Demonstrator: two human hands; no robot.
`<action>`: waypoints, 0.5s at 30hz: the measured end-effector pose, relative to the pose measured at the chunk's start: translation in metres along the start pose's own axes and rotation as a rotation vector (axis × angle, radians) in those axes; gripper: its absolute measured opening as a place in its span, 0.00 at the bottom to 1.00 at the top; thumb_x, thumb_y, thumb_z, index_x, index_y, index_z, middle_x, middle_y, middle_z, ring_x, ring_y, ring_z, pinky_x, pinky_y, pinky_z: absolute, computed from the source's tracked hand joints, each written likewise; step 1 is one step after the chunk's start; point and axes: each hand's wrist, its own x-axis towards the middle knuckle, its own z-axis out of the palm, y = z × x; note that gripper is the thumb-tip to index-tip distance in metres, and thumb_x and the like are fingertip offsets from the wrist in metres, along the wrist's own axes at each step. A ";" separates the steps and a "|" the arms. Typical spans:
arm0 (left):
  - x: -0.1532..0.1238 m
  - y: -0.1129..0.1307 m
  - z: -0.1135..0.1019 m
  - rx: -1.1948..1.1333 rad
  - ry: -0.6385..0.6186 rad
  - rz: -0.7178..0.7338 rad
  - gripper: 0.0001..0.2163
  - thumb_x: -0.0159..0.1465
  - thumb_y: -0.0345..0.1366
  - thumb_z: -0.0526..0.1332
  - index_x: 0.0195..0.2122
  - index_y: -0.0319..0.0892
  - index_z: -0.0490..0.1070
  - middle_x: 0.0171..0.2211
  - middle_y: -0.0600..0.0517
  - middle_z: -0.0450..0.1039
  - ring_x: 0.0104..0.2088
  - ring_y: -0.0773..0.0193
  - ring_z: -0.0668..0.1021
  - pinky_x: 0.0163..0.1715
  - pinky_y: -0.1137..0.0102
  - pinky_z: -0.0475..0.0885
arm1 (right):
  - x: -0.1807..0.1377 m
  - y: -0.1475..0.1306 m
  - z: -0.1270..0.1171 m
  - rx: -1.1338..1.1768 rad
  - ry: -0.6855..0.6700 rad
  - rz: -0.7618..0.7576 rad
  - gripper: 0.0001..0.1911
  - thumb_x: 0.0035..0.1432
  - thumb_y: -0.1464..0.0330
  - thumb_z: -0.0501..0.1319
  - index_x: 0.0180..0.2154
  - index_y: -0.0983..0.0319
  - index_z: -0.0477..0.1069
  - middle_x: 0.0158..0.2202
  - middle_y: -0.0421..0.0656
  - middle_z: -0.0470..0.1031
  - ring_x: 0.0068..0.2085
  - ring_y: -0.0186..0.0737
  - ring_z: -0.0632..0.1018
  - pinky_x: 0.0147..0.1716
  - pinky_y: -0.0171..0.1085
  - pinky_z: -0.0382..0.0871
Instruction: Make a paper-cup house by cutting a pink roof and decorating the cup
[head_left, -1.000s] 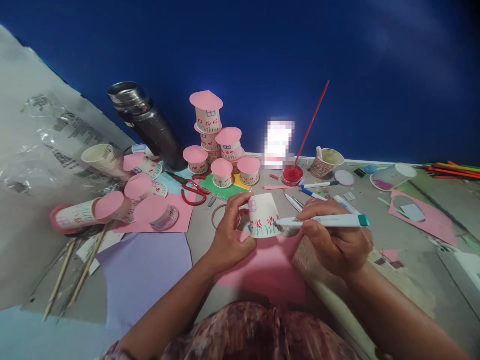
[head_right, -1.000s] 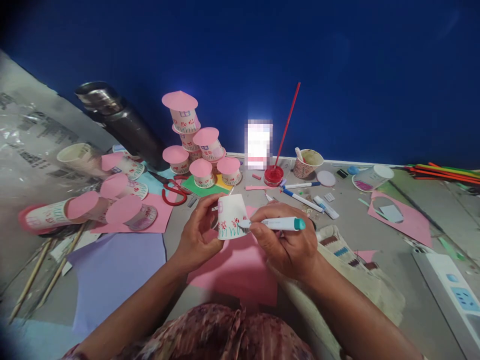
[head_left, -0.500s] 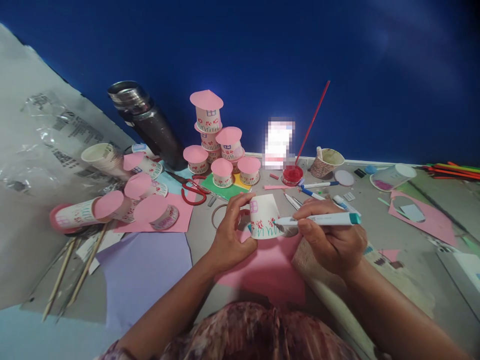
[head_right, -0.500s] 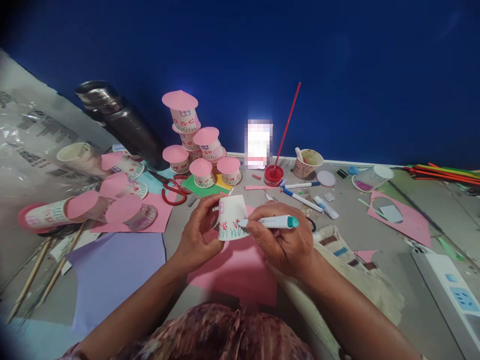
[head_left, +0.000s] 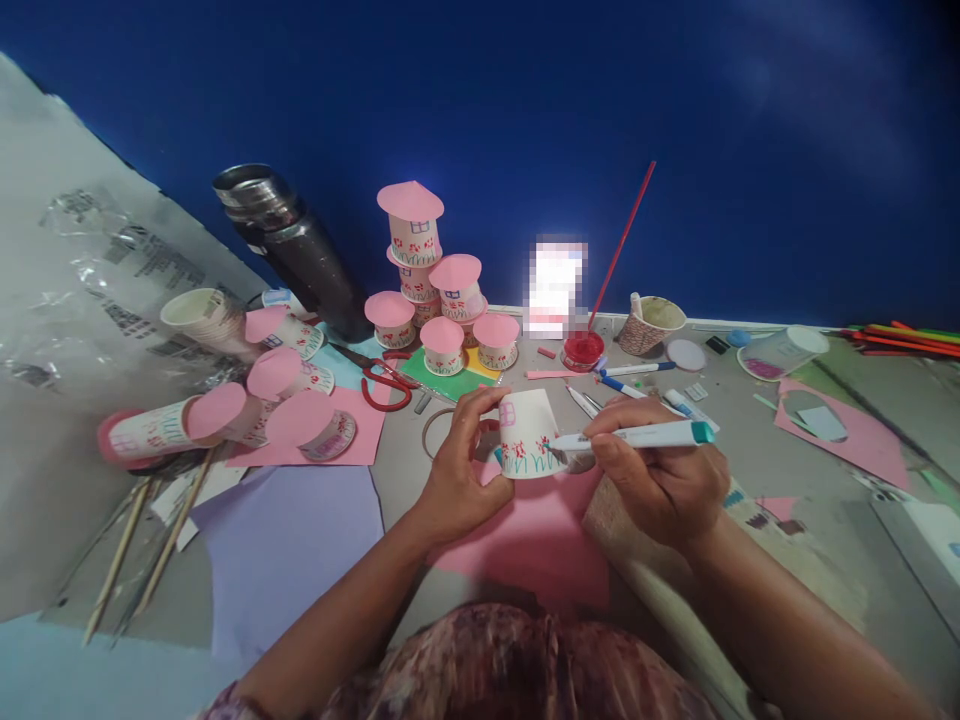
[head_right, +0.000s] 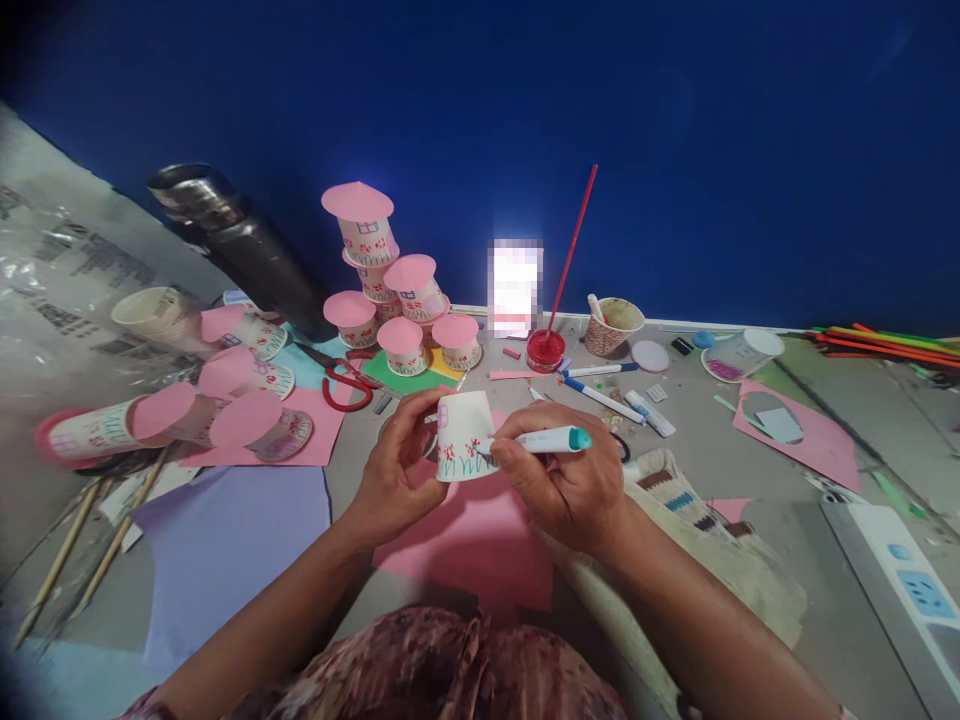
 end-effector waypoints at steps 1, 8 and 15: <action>0.000 0.000 0.000 0.005 0.001 0.001 0.42 0.52 0.19 0.63 0.69 0.53 0.63 0.65 0.45 0.62 0.67 0.49 0.69 0.64 0.57 0.72 | 0.000 0.000 0.000 0.008 -0.002 -0.004 0.07 0.68 0.71 0.62 0.35 0.57 0.76 0.29 0.39 0.83 0.28 0.38 0.82 0.29 0.36 0.75; 0.001 -0.002 0.001 -0.083 0.005 0.001 0.40 0.53 0.20 0.64 0.68 0.53 0.64 0.66 0.46 0.64 0.67 0.50 0.70 0.65 0.58 0.71 | -0.007 0.005 -0.002 0.038 0.097 0.068 0.05 0.70 0.69 0.63 0.38 0.57 0.76 0.30 0.38 0.82 0.28 0.37 0.81 0.30 0.36 0.75; 0.006 -0.007 0.001 -0.397 -0.010 -0.180 0.36 0.57 0.29 0.73 0.65 0.51 0.63 0.65 0.44 0.70 0.67 0.51 0.73 0.61 0.61 0.74 | -0.005 0.005 -0.006 0.007 0.121 0.150 0.07 0.71 0.67 0.62 0.37 0.58 0.76 0.30 0.37 0.81 0.27 0.35 0.79 0.30 0.35 0.72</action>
